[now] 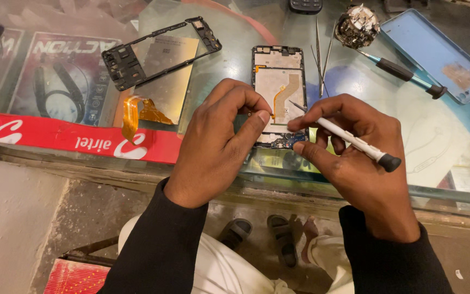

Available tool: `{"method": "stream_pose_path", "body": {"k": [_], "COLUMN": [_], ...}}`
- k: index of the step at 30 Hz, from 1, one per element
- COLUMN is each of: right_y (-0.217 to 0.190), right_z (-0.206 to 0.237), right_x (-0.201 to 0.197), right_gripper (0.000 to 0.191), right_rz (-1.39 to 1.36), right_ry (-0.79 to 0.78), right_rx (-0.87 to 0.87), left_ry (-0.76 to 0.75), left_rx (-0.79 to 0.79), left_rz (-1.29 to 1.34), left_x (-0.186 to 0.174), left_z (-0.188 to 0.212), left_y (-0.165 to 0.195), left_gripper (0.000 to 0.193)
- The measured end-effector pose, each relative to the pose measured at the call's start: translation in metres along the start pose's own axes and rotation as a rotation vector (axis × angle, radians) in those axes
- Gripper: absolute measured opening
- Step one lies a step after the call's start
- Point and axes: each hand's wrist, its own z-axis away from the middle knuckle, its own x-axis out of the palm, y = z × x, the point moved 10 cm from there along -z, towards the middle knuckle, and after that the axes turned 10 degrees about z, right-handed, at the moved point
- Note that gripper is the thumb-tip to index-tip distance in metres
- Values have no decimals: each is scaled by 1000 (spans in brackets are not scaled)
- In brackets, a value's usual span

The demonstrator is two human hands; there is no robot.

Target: The person uses a precision screwdriver to remove small screws and components from the bottom edge of a disassembled mobile phone. They then apply a liquid from a spray bottle onto a cotton swab and clean the same area of the phone's internal frame.

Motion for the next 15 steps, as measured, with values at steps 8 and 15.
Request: {"method": "stream_pose_path", "body": {"k": [8,15], "right_y": [-5,-3], "right_z": [3,7], "right_x": [-1,-6], "right_gripper": [23,21], "right_rz": [-52,-63], "right_ry": [41,118], "right_rx": [-95,-85], "left_ry": [-32,-27], "left_rx": [8,-1], "left_rz": [-41,-72], "left_x": [5,8], "left_z": [2,4], "left_y": [4,6], "left_gripper": [15,18]}}
